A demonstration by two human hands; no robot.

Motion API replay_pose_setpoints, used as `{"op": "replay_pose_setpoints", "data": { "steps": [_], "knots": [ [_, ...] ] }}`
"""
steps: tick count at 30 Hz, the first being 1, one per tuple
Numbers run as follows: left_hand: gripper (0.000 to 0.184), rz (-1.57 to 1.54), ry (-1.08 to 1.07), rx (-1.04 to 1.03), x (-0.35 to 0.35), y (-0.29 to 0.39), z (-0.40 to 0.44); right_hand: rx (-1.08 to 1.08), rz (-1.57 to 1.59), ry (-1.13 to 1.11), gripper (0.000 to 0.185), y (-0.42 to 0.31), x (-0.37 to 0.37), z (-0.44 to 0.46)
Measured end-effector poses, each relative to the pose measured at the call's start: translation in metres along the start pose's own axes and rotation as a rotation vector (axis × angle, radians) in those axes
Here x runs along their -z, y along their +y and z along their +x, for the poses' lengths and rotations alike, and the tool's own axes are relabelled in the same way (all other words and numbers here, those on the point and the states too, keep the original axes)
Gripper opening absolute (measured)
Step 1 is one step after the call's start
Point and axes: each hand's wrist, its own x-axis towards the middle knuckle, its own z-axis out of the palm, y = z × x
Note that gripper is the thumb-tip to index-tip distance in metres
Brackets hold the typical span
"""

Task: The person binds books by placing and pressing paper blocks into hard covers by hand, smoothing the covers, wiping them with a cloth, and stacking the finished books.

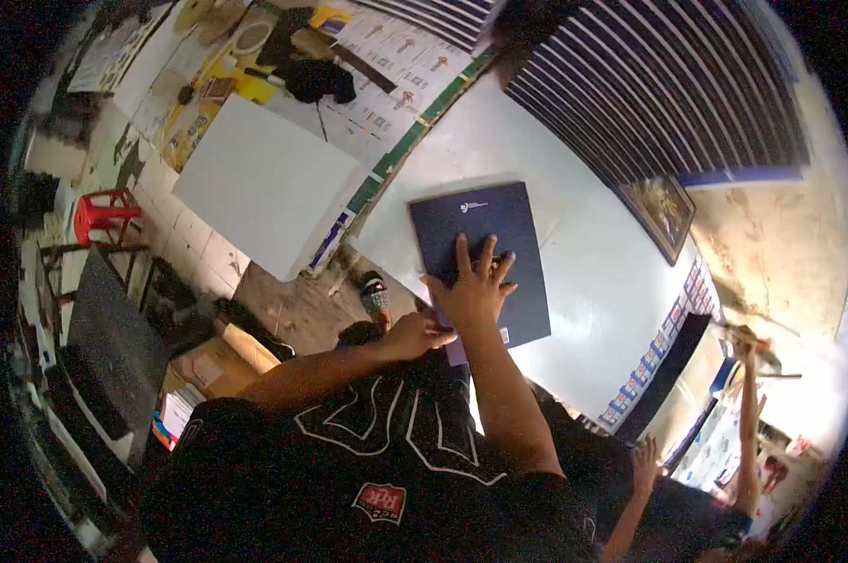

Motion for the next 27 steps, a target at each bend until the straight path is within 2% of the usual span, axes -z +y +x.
{"op": "replay_pose_setpoints", "data": {
  "steps": [2, 3, 5, 6, 9, 11, 12, 13, 14, 15, 16, 17, 18, 19, 20, 21, 22, 23, 24, 25, 27],
  "knots": [
    [0.05, -0.233, 0.084, -0.037, 0.001, 0.001, 0.003, 0.012, 0.042, 0.02, 0.091, -0.004, 0.006, -0.003],
    [0.05, -0.216, 0.081, -0.052, -0.007, -0.009, 0.01, 0.0, 0.047, 0.039, 0.091, -0.007, 0.001, -0.009],
    [0.039, 0.14, 0.35, -0.368, -0.022, -0.028, 0.021, 0.143, -0.023, 0.061, 0.082, -0.016, -0.013, -0.025],
    [0.039, 0.147, 0.346, -0.377, -0.025, -0.03, 0.022, 0.154, -0.082, 0.083, 0.074, -0.022, -0.014, -0.034],
    [0.035, 0.195, 0.399, -0.386, -0.029, -0.011, 0.015, 0.199, -0.003, 0.089, 0.071, -0.013, 0.009, -0.043],
    [0.038, 0.316, 0.397, -0.574, -0.041, -0.011, 0.027, 0.274, -0.103, 0.223, 0.063, 0.008, 0.015, -0.05],
    [0.04, 0.175, 0.286, -0.499, -0.034, 0.007, 0.021, 0.331, -0.125, 0.275, 0.061, 0.018, 0.019, -0.05],
    [0.041, 0.034, 0.174, -0.423, -0.023, 0.034, 0.005, 0.038, -0.047, -0.058, 0.062, 0.003, 0.083, -0.058],
    [0.041, -0.012, 0.169, -0.469, 0.001, 0.076, -0.025, -0.015, 0.001, 0.042, 0.06, 0.032, 0.073, -0.049],
    [0.04, -0.065, 0.163, -0.519, 0.027, 0.108, -0.043, 0.125, 0.076, 0.253, 0.055, 0.055, 0.087, -0.047],
    [0.038, -0.049, 0.245, -0.611, 0.048, 0.11, -0.038, 0.367, 0.01, 0.537, 0.05, 0.078, 0.102, -0.041],
    [0.036, -0.033, 0.316, -0.709, 0.073, 0.114, -0.03, 0.292, 0.022, 0.551, 0.048, 0.087, 0.127, -0.045],
    [0.035, 0.049, 0.476, -0.738, 0.106, 0.11, -0.013, 0.155, 0.35, 0.449, 0.046, 0.085, 0.16, -0.053],
    [0.036, 0.125, 0.631, -0.774, 0.143, 0.103, 0.003, 0.023, 0.417, 0.393, 0.045, 0.109, 0.161, -0.05],
    [0.027, 0.184, 0.857, -0.61, 0.185, 0.12, -0.017, -0.029, 0.5, 0.359, 0.045, 0.114, 0.173, -0.055],
    [0.038, 0.297, 0.998, -0.507, 0.226, 0.098, 0.018, -0.086, 0.582, 0.327, 0.045, 0.119, 0.185, -0.064],
    [0.048, 0.459, 1.168, -0.39, 0.272, 0.066, 0.045, -0.02, 0.699, 0.384, 0.045, 0.136, 0.18, -0.067],
    [0.057, 0.764, 1.393, -0.231, 0.319, 0.019, 0.078, 0.056, 0.816, 0.441, 0.045, 0.152, 0.173, -0.07],
    [0.067, 0.776, 1.157, 0.06, 0.341, 0.044, 0.043, -0.03, 0.924, 0.361, 0.048, 0.158, 0.18, -0.077],
    [0.077, 0.789, 1.27, 0.317, 0.352, 0.03, 0.049, 0.011, 1.08, 0.36, 0.054, 0.16, 0.184, -0.082],
    [0.078, 0.837, 1.193, 0.499, 0.368, 0.017, 0.049, 0.011, 1.358, 0.369, 0.059, 0.171, 0.176, -0.077]
  ]
}}
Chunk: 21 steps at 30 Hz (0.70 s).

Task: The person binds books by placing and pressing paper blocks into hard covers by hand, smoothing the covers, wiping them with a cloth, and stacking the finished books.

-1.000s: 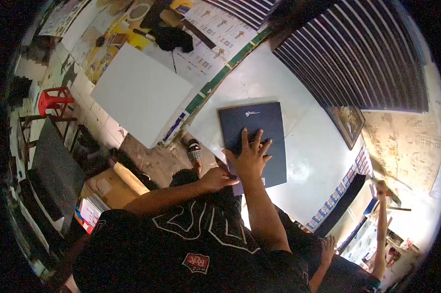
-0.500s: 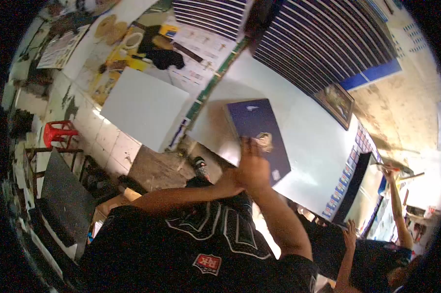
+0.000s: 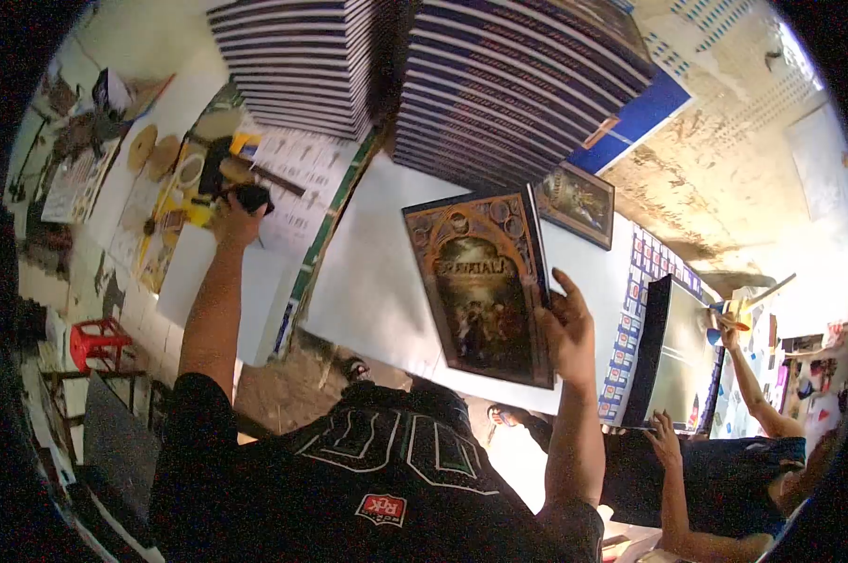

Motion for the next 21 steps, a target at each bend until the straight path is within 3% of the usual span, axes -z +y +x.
{"op": "replay_pose_setpoints", "data": {
  "steps": [2, 4, 8, 11, 13, 14, 16, 17, 18, 20, 21],
  "knots": [
    [0.079, -0.071, 0.012, -0.098, -0.02, -0.011, 0.021, -0.019, 0.191, 0.007, 0.061, 0.021, 0.009, 0.008],
    [0.074, 0.042, -0.192, -0.028, 0.021, 0.007, 0.018, -0.081, 0.296, -0.05, 0.06, 0.032, 0.018, 0.013],
    [0.062, 0.038, -0.172, -0.101, -0.031, -0.015, 0.057, -0.053, 0.43, -0.068, 0.058, 0.048, 0.018, 0.026],
    [0.053, 0.016, -0.098, -0.021, -0.04, -0.021, 0.056, -0.067, 0.496, -0.065, 0.054, 0.049, 0.013, 0.03],
    [0.05, 0.113, 0.142, -0.265, -0.051, -0.033, 0.058, -0.074, 0.502, -0.034, 0.049, 0.058, 0.011, 0.032],
    [0.05, 0.125, 0.13, -0.294, -0.044, -0.031, 0.057, -0.092, 0.513, -0.007, 0.049, 0.062, 0.01, 0.03],
    [0.043, 0.681, -0.106, -0.428, -0.028, -0.024, 0.067, -0.115, 0.562, -0.005, 0.048, 0.065, 0.007, 0.035],
    [0.038, 0.362, 0.223, -0.433, -0.018, -0.025, 0.056, -0.088, 0.591, -0.037, 0.047, 0.065, 0.006, 0.035],
    [0.038, 0.366, 0.224, -0.444, -0.008, -0.018, 0.052, -0.09, 0.597, -0.027, 0.047, 0.065, 0.004, 0.033],
    [0.04, -0.21, 0.37, -0.154, 0.05, 0.026, 0.008, -0.07, 0.608, -0.031, 0.047, 0.064, 0.001, 0.032],
    [0.042, -0.272, 0.547, -0.293, 0.043, 0.036, 0.006, -0.07, 0.609, -0.038, 0.047, 0.062, 0.0, 0.032]
  ]
}}
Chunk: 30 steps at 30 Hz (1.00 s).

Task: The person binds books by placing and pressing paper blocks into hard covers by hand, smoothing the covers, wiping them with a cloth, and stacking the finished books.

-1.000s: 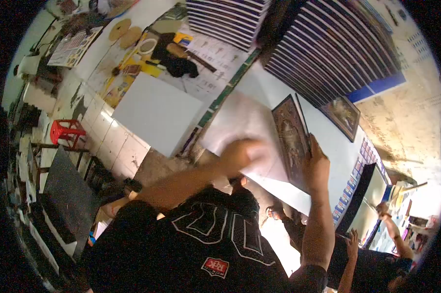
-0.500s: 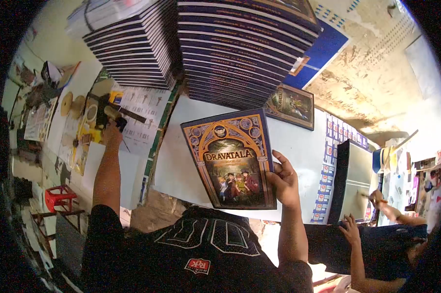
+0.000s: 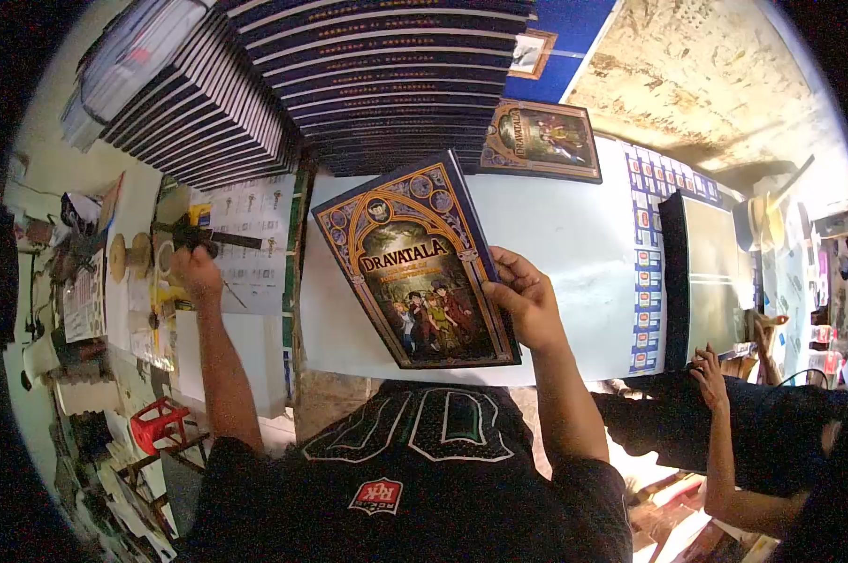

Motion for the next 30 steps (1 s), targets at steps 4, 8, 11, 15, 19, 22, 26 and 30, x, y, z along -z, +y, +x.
{"op": "replay_pose_setpoints", "data": {
  "steps": [4, 8, 11, 15, 19, 22, 26, 30],
  "knots": [
    [0.048, -0.452, -0.321, 0.048, 0.048, 0.138, 0.003, 0.003, -0.133, -0.018, 0.048, -0.006, -0.014, -0.001],
    [0.039, -0.606, -0.432, -0.355, 0.072, 0.243, -0.01, -0.034, -0.144, -0.025, 0.048, 0.008, -0.046, 0.001],
    [0.037, -0.74, -0.493, -0.315, 0.076, 0.279, -0.012, -0.046, -0.129, -0.011, 0.048, 0.022, -0.07, -0.002],
    [0.034, -0.939, -0.494, -0.536, 0.065, 0.311, -0.015, -0.047, -0.061, 0.044, 0.047, 0.037, -0.067, -0.004],
    [0.032, -1.449, -0.293, -0.413, 0.087, 0.295, -0.022, -0.031, 0.083, 0.073, 0.048, 0.041, -0.078, -0.01],
    [0.031, -1.307, -0.227, -0.449, 0.094, 0.275, -0.017, -0.019, -0.052, 0.042, 0.047, 0.041, -0.081, -0.02],
    [0.03, -1.326, -0.092, -0.345, 0.1, 0.247, 0.023, 0.035, -0.243, 0.05, 0.049, 0.049, -0.085, -0.032],
    [0.038, -0.931, -0.047, -0.163, 0.097, 0.117, 0.051, 0.063, -0.136, 0.128, 0.051, 0.041, -0.053, -0.061]
  ]
}}
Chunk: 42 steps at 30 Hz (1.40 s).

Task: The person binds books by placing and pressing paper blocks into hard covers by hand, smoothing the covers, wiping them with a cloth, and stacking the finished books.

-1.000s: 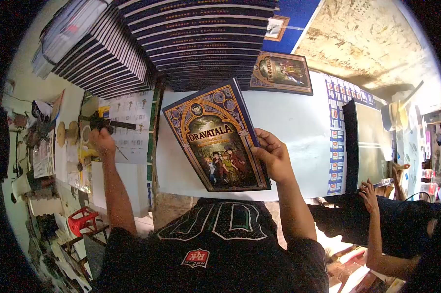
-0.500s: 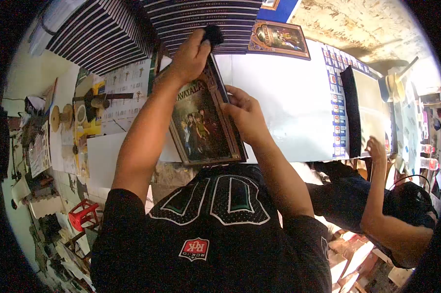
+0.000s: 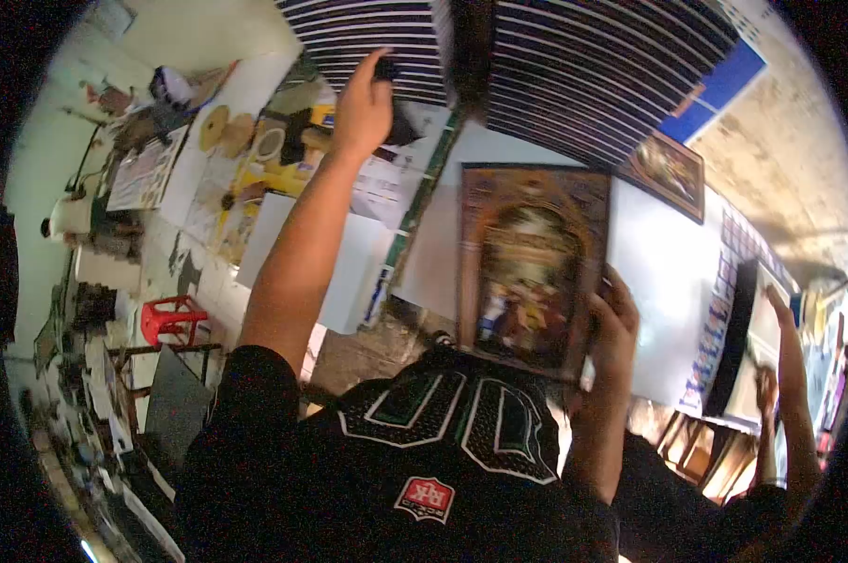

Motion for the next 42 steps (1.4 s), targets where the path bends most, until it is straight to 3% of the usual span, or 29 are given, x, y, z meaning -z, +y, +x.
{"op": "replay_pose_setpoints", "data": {
  "steps": [2, 3, 4, 5, 6, 7, 9, 10, 12, 15, 17, 18, 20, 23, 27, 28, 29, 30, 32, 37, 40, 42],
  "knots": [
    [0.052, 0.473, -0.02, 0.149, 0.04, -0.068, -0.018, 0.042, 0.04, 0.053, 0.053, -0.011, 0.023, -0.009],
    [0.051, 0.663, -0.13, 0.133, 0.052, -0.132, -0.031, 0.089, 0.027, 0.094, 0.054, -0.014, 0.037, -0.014],
    [0.046, 0.696, -0.158, 0.255, 0.066, -0.144, -0.048, 0.098, 0.036, 0.131, 0.055, -0.018, 0.047, -0.02],
    [0.045, 0.846, -0.381, 0.017, 0.085, -0.167, -0.062, 0.115, 0.041, 0.178, 0.055, -0.023, 0.057, -0.021],
    [0.051, 1.067, -0.554, 0.05, 0.089, -0.23, -0.084, 0.149, 0.037, 0.146, 0.055, -0.016, 0.056, -0.021],
    [0.064, 0.734, -0.539, 0.612, 0.088, -0.222, -0.086, 0.125, 0.026, 0.132, 0.054, -0.015, 0.053, -0.024],
    [0.074, 0.867, -0.655, 0.547, 0.093, -0.233, -0.098, 0.171, 0.056, 0.163, 0.052, -0.015, 0.053, -0.026],
    [0.074, 0.854, -0.657, 0.533, 0.089, -0.2, -0.093, 0.184, 0.05, 0.176, 0.052, -0.019, 0.057, -0.028],
    [0.073, 0.883, -0.372, 0.575, 0.078, -0.108, -0.082, 0.189, -0.025, 0.242, 0.049, -0.022, 0.06, -0.03],
    [0.066, 0.783, -0.361, 0.062, 0.03, -0.074, -0.11, 0.148, -0.094, 0.294, 0.047, -0.02, 0.082, -0.03],
    [0.064, 0.416, -0.448, 0.055, -0.013, -0.034, -0.146, 0.134, -0.106, 0.324, 0.048, 0.002, 0.109, -0.028],
    [0.064, 0.382, -0.554, 0.09, -0.03, -0.017, -0.164, 0.104, -0.094, 0.344, 0.048, 0.008, 0.123, -0.029],
    [0.071, 0.403, -0.749, 0.195, -0.056, -0.006, -0.195, 0.09, -0.097, 0.421, 0.047, 0.01, 0.124, -0.031],
    [0.072, 0.454, -0.817, 0.2, -0.085, -0.02, -0.234, 0.155, -0.027, 0.553, 0.044, 0.02, 0.151, -0.017],
    [0.073, 0.619, -0.732, 0.13, -0.113, -0.011, -0.264, 0.338, 0.233, 0.715, 0.042, -0.01, 0.195, 0.053],
    [0.072, 0.623, -0.703, 0.113, -0.113, -0.012, -0.266, 0.402, 0.242, 0.67, 0.045, -0.003, 0.211, 0.076],
    [0.072, 0.628, -0.674, 0.094, -0.114, -0.013, -0.267, 0.333, 0.22, 0.619, 0.045, 0.009, 0.235, 0.101],
    [0.07, 0.643, -0.679, 0.101, -0.115, -0.01, -0.265, 0.342, 0.513, 0.582, 0.044, 0.011, 0.241, 0.132],
    [0.069, 0.656, -0.684, 0.103, -0.116, -0.009, -0.265, 0.452, 0.601, 0.473, 0.042, 0.006, 0.231, 0.183],
    [0.066, 0.677, -0.697, 0.103, -0.119, -0.007, -0.261, 0.464, 0.778, 0.613, 0.042, 0.035, 0.215, 0.289],
    [0.066, 0.706, -0.7, 0.103, -0.122, -0.007, -0.26, 0.486, 0.849, 0.564, 0.048, 0.068, 0.197, 0.326],
    [0.066, 0.695, -0.695, 0.096, -0.121, -0.008, -0.26, 0.354, 0.853, 0.729, 0.048, 0.076, 0.172, 0.334]
  ]
}}
